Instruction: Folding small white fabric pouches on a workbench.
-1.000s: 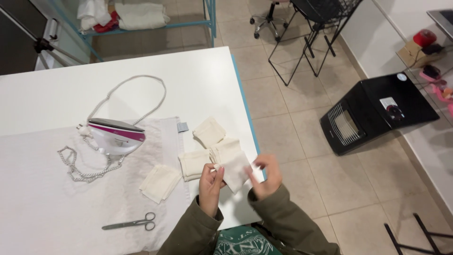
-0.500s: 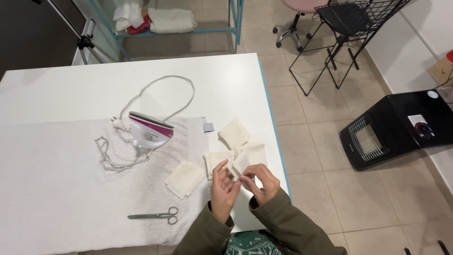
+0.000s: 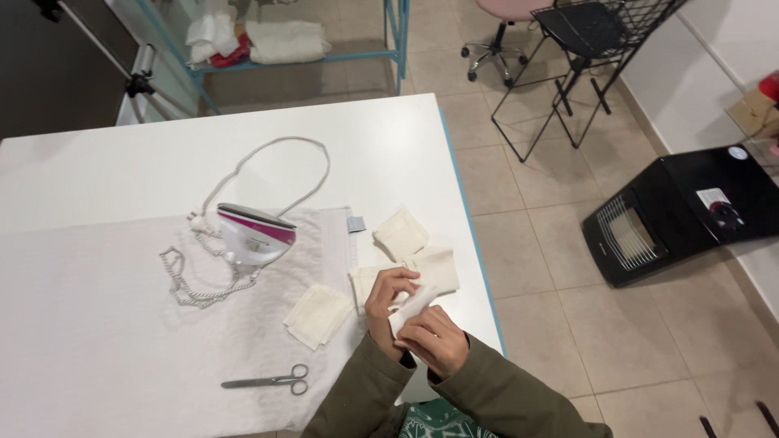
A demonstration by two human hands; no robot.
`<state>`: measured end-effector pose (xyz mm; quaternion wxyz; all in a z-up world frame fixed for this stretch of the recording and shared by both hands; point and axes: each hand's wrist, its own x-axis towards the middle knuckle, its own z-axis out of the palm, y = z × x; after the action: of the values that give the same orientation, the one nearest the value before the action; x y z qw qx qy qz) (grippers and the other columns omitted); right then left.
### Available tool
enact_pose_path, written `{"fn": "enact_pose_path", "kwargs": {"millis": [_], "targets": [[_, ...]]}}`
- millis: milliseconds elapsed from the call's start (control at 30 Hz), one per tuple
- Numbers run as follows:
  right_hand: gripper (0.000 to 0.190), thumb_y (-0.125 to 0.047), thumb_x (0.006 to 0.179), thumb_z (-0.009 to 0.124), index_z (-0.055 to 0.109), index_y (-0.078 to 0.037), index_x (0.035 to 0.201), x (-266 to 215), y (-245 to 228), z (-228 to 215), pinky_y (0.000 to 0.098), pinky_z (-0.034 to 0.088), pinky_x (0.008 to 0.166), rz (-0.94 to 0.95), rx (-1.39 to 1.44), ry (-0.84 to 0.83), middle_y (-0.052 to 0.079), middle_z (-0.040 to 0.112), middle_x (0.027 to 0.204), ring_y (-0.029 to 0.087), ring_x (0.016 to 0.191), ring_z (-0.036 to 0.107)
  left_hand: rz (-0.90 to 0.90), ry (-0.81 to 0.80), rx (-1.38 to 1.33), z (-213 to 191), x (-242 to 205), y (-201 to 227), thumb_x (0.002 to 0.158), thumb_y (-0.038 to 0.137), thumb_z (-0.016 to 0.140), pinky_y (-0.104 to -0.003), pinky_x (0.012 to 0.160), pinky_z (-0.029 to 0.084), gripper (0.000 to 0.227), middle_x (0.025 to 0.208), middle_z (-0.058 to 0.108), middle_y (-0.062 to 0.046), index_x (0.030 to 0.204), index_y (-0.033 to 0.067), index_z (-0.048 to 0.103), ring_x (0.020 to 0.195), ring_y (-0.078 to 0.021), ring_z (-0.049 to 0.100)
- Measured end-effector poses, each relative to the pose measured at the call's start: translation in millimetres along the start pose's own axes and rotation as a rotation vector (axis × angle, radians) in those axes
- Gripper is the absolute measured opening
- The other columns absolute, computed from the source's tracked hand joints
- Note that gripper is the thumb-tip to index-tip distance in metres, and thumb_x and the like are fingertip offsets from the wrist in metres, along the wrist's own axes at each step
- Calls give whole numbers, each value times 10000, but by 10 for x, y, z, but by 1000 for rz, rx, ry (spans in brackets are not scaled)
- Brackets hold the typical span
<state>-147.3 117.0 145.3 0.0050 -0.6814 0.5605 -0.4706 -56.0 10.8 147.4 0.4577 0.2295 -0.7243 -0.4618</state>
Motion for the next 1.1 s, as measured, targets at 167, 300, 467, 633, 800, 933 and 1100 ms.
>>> {"fn": "enact_pose_path", "kwargs": {"millis": [167, 300, 467, 633, 800, 933, 1100], "targets": [[226, -66, 822, 843, 678, -20, 971, -60, 65, -115, 391, 490, 754, -12, 17, -3, 96, 645, 939, 281, 834, 613, 122, -227, -270, 109, -14, -133, 856, 19, 677, -334, 852, 579, 229, 1192, 650, -140, 1078, 20, 733, 992, -205, 671], [212, -72, 842, 838, 673, -35, 969, -73, 80, -155, 397, 514, 791, -43, 56, -11, 93, 635, 948, 291, 868, 619, 170, -273, -254, 98, -26, -214, 811, 22, 732, -309, 824, 597, 278, 1056, 703, -107, 1088, 41, 746, 958, -196, 715], [183, -60, 899, 832, 688, -26, 1006, -112, 47, -99, 373, 556, 786, -41, 259, -174, 109, 666, 967, 277, 882, 663, -270, -47, -415, 204, -233, -564, 821, -21, 740, -254, 667, 555, 212, 873, 658, -55, 972, 15, 596, 749, -103, 630], [205, -70, 887, 846, 688, -11, 1005, -151, 83, 29, 340, 567, 751, 78, 429, -231, 110, 683, 953, 238, 862, 691, -220, 17, -453, 77, -297, -637, 870, -14, 736, -234, 676, 502, 198, 875, 610, -34, 960, 23, 564, 765, -74, 567], [312, -140, 759, 852, 633, -5, 936, -259, 405, 99, 313, 508, 712, 421, 171, 214, 86, 629, 836, 203, 754, 603, -81, 32, -469, -73, -204, -231, 685, 27, 878, -219, 686, 483, 447, 892, 567, -21, 944, 33, 514, 787, -65, 556], [262, -176, 826, 817, 639, 3, 897, -250, 481, 114, 303, 483, 692, 443, 355, -25, 100, 619, 846, 209, 750, 583, -203, 91, -433, -80, -321, -422, 752, 88, 877, -233, 665, 493, 381, 891, 592, -26, 933, 46, 544, 761, -74, 576], [209, -173, 851, 810, 679, -11, 837, -132, 289, 23, 310, 480, 654, 414, 273, -20, 87, 650, 791, 200, 724, 600, 94, 174, 86, -203, -158, -63, 731, 213, 885, -253, 690, 542, 444, 932, 640, -39, 1046, 44, 622, 826, -101, 659]]}}
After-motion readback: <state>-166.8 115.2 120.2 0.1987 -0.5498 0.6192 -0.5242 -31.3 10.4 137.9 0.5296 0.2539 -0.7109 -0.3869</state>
